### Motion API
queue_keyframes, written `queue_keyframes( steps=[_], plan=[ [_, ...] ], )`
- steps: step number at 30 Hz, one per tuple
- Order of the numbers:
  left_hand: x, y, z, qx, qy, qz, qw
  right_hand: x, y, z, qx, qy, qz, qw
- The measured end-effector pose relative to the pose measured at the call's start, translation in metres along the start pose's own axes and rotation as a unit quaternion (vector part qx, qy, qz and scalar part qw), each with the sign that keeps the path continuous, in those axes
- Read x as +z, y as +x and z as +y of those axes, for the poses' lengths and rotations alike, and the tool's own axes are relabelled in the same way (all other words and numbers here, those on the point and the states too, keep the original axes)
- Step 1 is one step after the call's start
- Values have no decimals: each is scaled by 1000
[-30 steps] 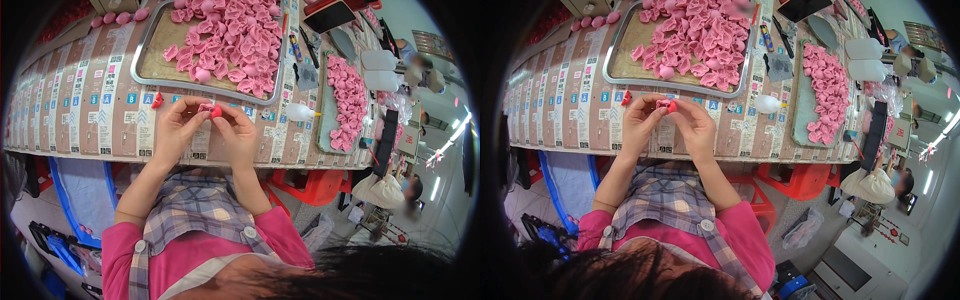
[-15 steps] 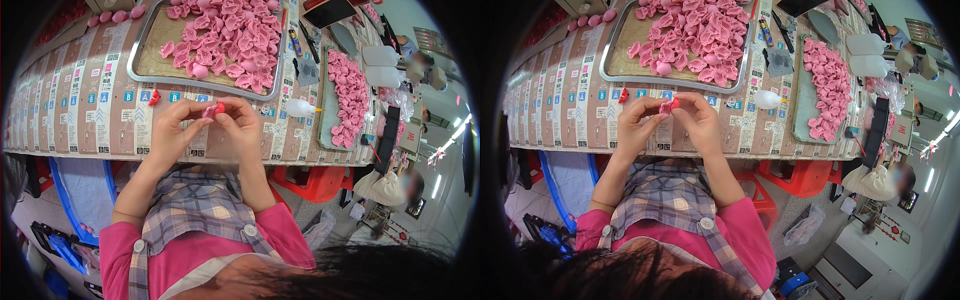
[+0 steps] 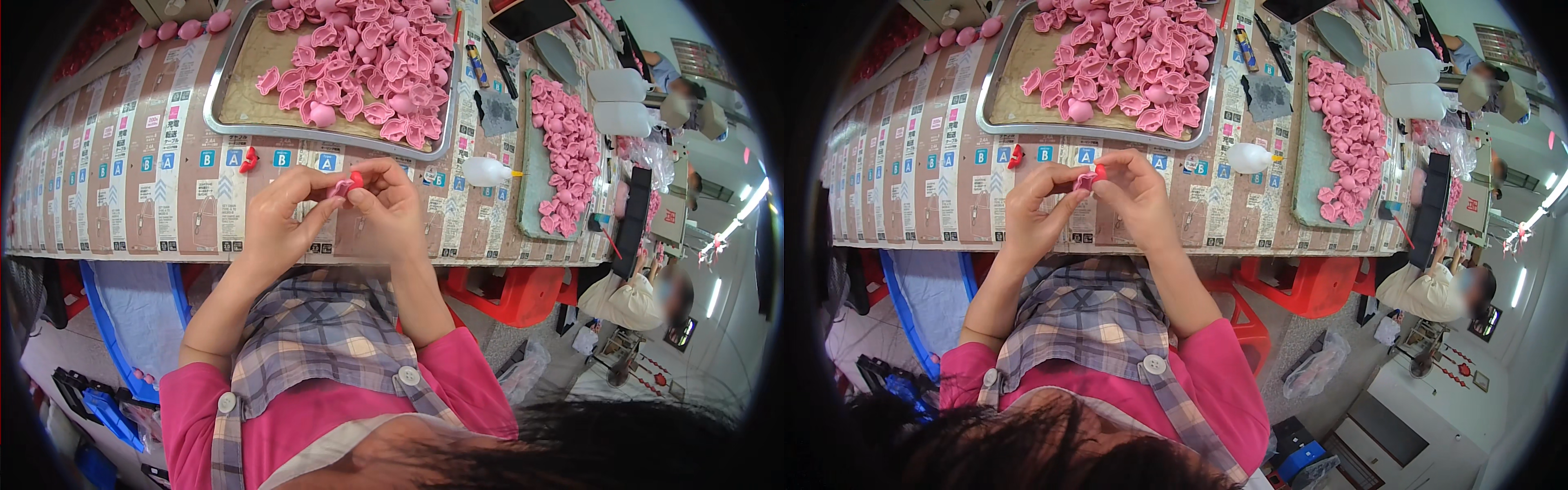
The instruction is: The person assembles small toy parts by applying glue from a bottle onto components and pressing the pieces together by hand.
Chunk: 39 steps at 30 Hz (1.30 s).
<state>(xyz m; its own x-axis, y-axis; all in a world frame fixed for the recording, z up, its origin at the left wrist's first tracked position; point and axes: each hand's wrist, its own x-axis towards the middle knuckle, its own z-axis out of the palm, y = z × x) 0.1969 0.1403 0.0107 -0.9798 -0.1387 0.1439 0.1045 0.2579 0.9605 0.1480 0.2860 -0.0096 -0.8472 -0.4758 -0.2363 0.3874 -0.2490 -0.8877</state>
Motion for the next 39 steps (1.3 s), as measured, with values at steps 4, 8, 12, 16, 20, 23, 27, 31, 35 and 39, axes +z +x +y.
queue_keyframes(
  steps=[4, 8, 12, 16, 20, 23, 27, 31, 35, 39],
  plan=[
    [0, -1, -17, -112, -185, -24, 976, -3, 2, -5, 55, 49, -26, 997],
    [-8, 5, -16, -184, -358, -49, 914, 5, -2, -9, -28, -40, -50, 998],
    [-10, 3, -31, -284, -555, -139, 769, 3, -1, -16, -156, -317, -36, 935],
    [3, -4, -19, -189, -401, -74, 893, -4, 2, -9, -47, -112, -40, 992],
    [1, -4, -24, -95, -275, -30, 956, 0, 0, -12, 19, -13, -51, 998],
    [-4, -3, -24, -161, -377, -42, 911, -1, -1, -11, 100, 162, -88, 978],
    [0, -4, -27, -203, -405, -35, 891, 3, -4, -6, 75, 81, -46, 993],
    [7, -7, -28, -178, -404, -5, 897, 8, -8, -10, 59, 21, -11, 998],
    [11, -8, -33, -164, -399, -29, 902, 6, -8, -5, 60, 41, -5, 997],
    [15, -4, -27, -188, -392, -24, 900, 6, -8, -8, -147, -253, 51, 955]
  ],
)
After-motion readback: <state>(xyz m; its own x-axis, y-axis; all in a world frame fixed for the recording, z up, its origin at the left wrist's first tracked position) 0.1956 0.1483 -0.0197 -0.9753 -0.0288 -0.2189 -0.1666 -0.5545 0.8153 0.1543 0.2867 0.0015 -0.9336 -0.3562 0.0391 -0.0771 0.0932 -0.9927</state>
